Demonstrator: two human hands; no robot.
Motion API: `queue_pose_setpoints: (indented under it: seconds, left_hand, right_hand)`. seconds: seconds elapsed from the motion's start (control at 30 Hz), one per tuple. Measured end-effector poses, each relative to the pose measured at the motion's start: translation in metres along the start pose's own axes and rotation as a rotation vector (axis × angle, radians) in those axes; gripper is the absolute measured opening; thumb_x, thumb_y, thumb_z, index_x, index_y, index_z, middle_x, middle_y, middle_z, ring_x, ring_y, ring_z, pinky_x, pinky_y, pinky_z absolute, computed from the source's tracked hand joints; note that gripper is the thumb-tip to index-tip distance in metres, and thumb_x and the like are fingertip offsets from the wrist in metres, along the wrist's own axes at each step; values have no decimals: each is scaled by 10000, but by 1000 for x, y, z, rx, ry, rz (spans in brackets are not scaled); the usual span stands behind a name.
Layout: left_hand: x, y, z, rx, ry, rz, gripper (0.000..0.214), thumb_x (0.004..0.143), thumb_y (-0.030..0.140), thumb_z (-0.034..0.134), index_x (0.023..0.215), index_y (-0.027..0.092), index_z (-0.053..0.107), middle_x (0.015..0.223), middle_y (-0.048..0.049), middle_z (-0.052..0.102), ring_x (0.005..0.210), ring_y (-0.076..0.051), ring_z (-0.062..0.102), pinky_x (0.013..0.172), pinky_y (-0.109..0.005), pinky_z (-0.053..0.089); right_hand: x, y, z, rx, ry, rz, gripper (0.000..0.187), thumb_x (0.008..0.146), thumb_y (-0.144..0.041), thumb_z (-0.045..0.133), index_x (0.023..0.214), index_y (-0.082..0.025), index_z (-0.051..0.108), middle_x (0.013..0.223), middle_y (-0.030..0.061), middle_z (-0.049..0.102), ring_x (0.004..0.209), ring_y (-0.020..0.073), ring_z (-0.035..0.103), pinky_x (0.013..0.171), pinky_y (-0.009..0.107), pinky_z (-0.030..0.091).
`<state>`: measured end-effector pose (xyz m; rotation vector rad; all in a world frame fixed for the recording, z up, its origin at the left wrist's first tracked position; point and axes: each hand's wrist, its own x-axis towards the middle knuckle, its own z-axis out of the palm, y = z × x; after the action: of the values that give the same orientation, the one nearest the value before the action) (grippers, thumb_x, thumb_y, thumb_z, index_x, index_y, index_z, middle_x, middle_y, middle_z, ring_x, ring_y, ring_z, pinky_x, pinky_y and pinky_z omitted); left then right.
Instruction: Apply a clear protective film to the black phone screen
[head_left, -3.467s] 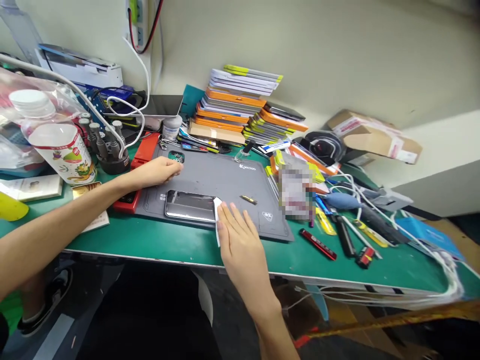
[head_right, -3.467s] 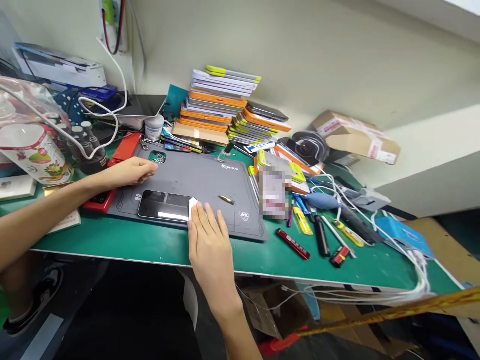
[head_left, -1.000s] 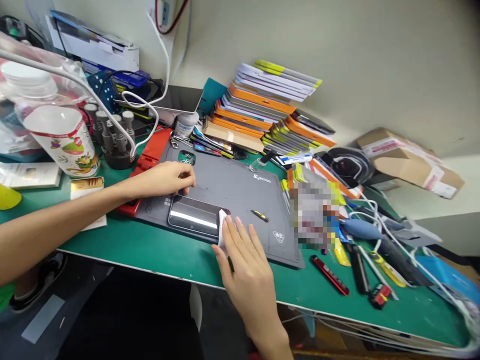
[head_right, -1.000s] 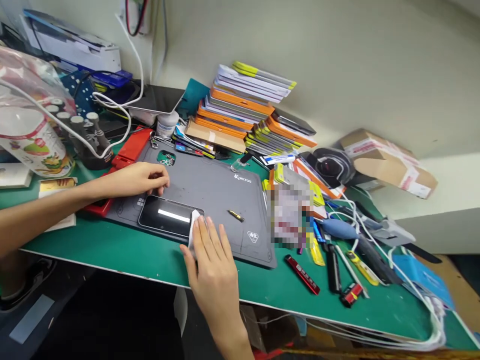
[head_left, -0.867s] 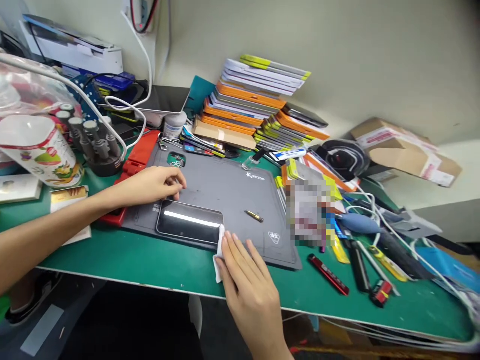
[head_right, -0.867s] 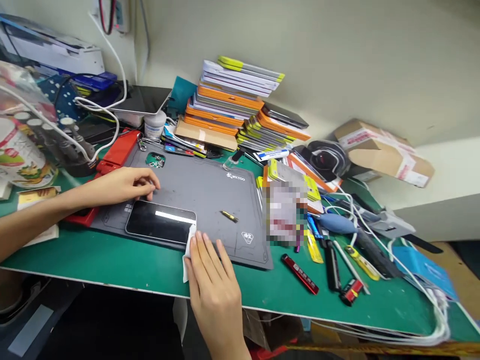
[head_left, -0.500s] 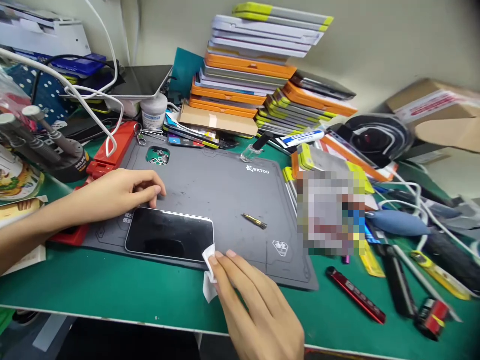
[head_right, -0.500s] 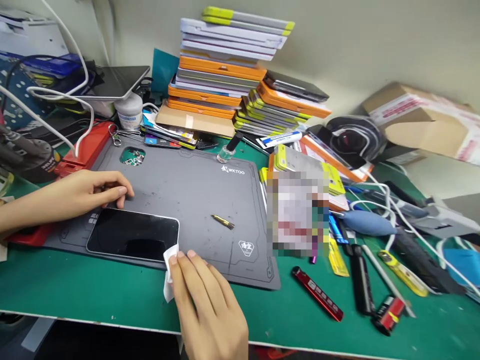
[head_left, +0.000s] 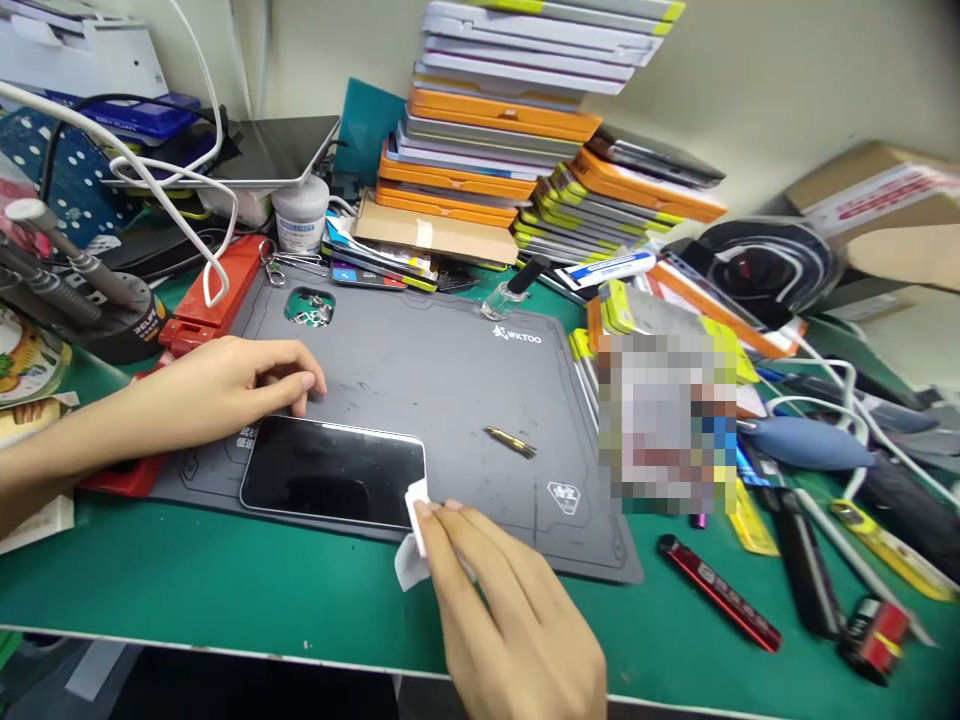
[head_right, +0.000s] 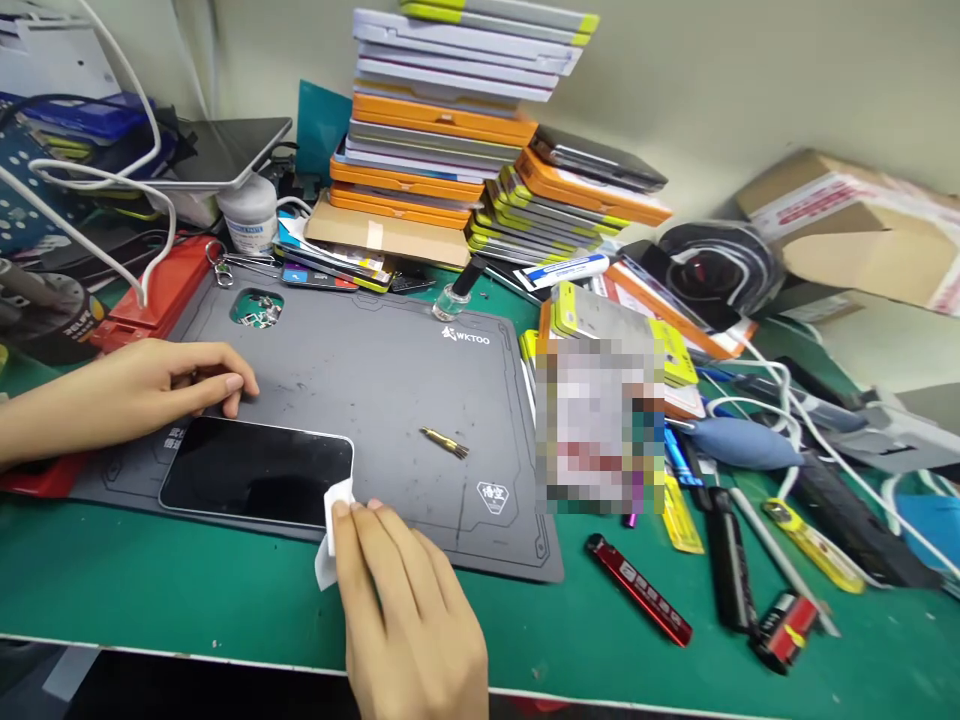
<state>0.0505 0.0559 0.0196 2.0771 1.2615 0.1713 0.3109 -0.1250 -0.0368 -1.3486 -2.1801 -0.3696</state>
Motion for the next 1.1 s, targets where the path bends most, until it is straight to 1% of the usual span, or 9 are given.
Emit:
queue_pose_setpoints:
  seconds: [0.1, 0.23, 0.43, 0.53, 0.67, 0.8, 0.9, 0.97, 1.1]
  left_hand:
    - [0, -1, 1, -1, 2, 9, 398, 986, 556, 488, 1072, 248, 724, 894, 14, 782, 727, -146, 662, 700, -253, 470]
    - [0, -3, 3, 9, -10, 54, 361, 985, 518, 503, 1050, 253, 739, 871, 28, 782, 713, -135, 664, 683, -250, 449]
    - [0, -11, 5, -17, -26, 158, 247, 932, 436, 637, 1039, 264, 780, 874, 30, 775, 764, -128, 678, 729, -244, 436]
    - [-3, -11, 5, -27, -44, 184, 227, 898, 407, 696, 1046, 256, 781, 874, 27, 765, 786, -129, 679, 735, -236, 433]
    - [-6, -11, 4, -15, -56, 220, 233, 881, 392, 727, 1060, 251, 778, 889, 24, 759, 795, -130, 673, 729, -231, 426]
    - [-4, -17, 7, -12, -44, 253, 232, 883, 379, 743, 1074, 252, 773, 910, 21, 770, 804, -134, 683, 735, -236, 424]
    - [-2, -22, 10, -19, -42, 286, 206, 894, 361, 745, 1068, 253, 773, 928, 20, 783, 826, -140, 699, 735, -243, 420]
    - [-2, -23, 11, -19, -44, 297, 198, 898, 347, 745, 1067, 249, 772, 938, 15, 790, 842, -146, 705, 731, -248, 417]
    - [-4, -21, 12, -2, -41, 285, 201, 899, 333, 743, 1075, 240, 772, 962, 7, 797, 872, -158, 710, 728, -257, 419]
  right_hand:
    - [4, -3, 3, 18, 33, 29, 267, 974, -4, 645, 1206, -93, 743, 1070, 110, 799, 1056, 231, 762, 924, 348, 638]
    - [-1, -5, 3, -2, 33, -12, 286, 943, 31, 672, 1206, -64, 732, 1071, 126, 779, 1064, 240, 742, 932, 361, 622]
    - [3, -10, 6, 9, 29, -30, 332, 950, 36, 645, 1247, -99, 705, 1100, 120, 737, 1132, 263, 692, 1025, 462, 575]
    - [12, -21, 10, 57, 9, -42, 360, 954, 27, 625, 1281, -105, 692, 1112, 118, 715, 1145, 259, 673, 1068, 487, 562]
    - [28, -41, 17, 105, -18, -81, 362, 972, 8, 583, 1289, -129, 691, 1116, 103, 716, 1118, 236, 681, 1113, 502, 548]
    - [44, -62, 25, 165, -6, -128, 331, 976, 1, 556, 1242, -127, 707, 1082, 104, 729, 1100, 231, 689, 1075, 481, 585]
    - [51, -73, 31, 173, 2, -139, 331, 978, -1, 544, 1226, -140, 712, 1088, 104, 731, 1094, 234, 694, 1050, 469, 598]
    - [55, -79, 34, 167, -5, -147, 329, 981, -2, 540, 1225, -141, 712, 1099, 106, 729, 1095, 235, 694, 1063, 469, 588]
    - [65, -85, 40, 159, -24, -173, 335, 980, 2, 535, 1254, -98, 698, 1101, 132, 726, 1120, 253, 684, 1063, 460, 578]
